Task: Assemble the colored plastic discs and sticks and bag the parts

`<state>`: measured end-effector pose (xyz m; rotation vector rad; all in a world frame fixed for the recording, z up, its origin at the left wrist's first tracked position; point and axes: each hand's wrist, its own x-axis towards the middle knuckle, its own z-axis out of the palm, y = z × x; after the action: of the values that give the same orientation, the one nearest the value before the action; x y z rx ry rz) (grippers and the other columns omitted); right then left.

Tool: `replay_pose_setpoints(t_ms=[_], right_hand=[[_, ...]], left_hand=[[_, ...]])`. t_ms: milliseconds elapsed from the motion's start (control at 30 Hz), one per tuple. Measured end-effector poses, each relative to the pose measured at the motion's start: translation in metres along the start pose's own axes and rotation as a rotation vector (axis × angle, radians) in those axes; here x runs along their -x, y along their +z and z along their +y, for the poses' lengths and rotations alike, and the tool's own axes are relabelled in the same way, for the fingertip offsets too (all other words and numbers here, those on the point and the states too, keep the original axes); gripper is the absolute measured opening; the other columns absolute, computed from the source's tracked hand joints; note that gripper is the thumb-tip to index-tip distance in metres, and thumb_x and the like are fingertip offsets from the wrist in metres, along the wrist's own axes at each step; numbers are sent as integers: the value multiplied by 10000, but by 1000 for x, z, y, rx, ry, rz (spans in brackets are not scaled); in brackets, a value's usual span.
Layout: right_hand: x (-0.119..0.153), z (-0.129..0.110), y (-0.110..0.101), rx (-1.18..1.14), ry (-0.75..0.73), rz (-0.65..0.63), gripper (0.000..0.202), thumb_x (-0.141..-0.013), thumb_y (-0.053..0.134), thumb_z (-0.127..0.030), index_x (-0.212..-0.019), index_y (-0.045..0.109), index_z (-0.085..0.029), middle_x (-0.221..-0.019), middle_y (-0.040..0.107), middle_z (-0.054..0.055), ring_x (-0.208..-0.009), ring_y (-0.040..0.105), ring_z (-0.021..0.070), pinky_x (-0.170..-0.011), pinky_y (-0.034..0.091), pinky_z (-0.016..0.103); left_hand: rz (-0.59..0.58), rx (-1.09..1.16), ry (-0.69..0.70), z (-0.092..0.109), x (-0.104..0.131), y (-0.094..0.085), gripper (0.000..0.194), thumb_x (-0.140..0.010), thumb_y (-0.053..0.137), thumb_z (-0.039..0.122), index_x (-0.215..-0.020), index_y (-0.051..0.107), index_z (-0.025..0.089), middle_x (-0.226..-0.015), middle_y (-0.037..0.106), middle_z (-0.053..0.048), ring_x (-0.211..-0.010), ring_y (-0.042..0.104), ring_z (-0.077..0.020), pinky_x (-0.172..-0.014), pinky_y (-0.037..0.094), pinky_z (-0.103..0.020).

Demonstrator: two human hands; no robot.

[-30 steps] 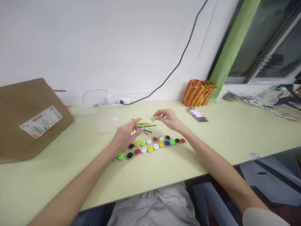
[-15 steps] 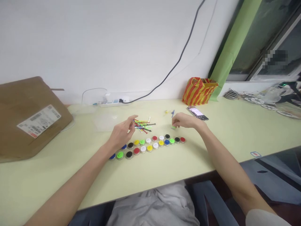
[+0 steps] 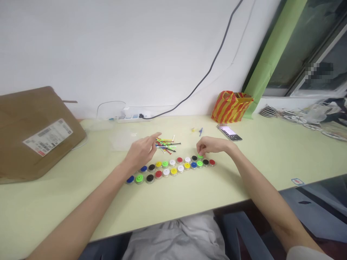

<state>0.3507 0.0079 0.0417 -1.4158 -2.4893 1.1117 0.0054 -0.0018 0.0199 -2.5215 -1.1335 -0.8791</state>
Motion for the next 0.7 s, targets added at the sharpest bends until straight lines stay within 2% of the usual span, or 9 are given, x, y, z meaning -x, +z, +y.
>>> replay_pose_setpoints(t_ms=[167,233,267,367,400,433,500,600,700], right_hand=[[3,-5,2,17,-47,-41,106,-807,614,-233,-776,702,-183,-732,753,38,-667,624,163,-607,422,260],[3,-7,1,31,-98,62,124,-827,589,-228,-790,699,-183,-741,751,40,-679,630,167,-631,432,265],[2,-7,1,50,-116,196,142,-843,567,-225,-809,698,-183,-755,750,43,-691,633,172,-651,438,271],[-8,2,-3,126,-111,783,209,-906,504,-229,-940,702,-172,-869,752,75,-781,645,199,-755,462,305],[-14,9,-4,147,-97,939,236,-923,485,-225,-1001,700,-167,-925,750,88,-823,647,210,-800,468,321],[-20,17,-5,167,-85,1025,265,-930,471,-206,-1063,695,-162,-979,747,100,-866,649,220,-842,471,338],[-32,37,-5,249,-40,1040,372,-907,438,-115,-1187,679,-163,-1113,727,118,-1003,640,245,-924,463,372],[-46,64,-1,427,66,877,608,-834,413,11,-1372,608,-195,-1402,607,128,-1277,530,280,-1038,409,424],[-51,81,3,504,150,741,678,-806,420,42,-1402,596,-230,-1481,548,101,-1331,495,272,-1066,388,406]], left_hand=[[2,-51,10,-4,0,-2,420,-963,381,173,-1366,500,182,-953,716,-65,-820,672,-189,-770,500,-307],[-1,-60,8,-6,0,-2,421,-967,376,173,-1372,491,181,-966,720,-65,-833,678,-188,-771,500,-305],[-2,-61,4,-7,1,-2,421,-969,374,174,-1374,487,181,-967,720,-64,-833,679,-188,-767,500,-303],[0,-61,2,-9,1,-1,426,-972,375,171,-1385,479,180,-967,719,-63,-829,680,-184,-757,499,-298],[2,-61,9,-8,1,0,428,-972,375,168,-1389,476,179,-974,720,-64,-832,681,-184,-757,499,-297],[2,-61,19,-8,1,1,431,-973,376,165,-1393,474,176,-982,721,-65,-836,682,-183,-757,499,-297],[5,-65,37,-6,1,3,430,-972,380,159,-1391,477,173,-976,721,-62,-832,682,-184,-751,498,-297],[15,-72,52,-5,1,4,424,-967,391,151,-1380,487,165,-938,716,-52,-811,679,-186,-743,496,-300],[27,-69,58,-6,1,3,427,-966,393,146,-1383,483,158,-954,718,-56,-814,679,-186,-743,498,-302]])
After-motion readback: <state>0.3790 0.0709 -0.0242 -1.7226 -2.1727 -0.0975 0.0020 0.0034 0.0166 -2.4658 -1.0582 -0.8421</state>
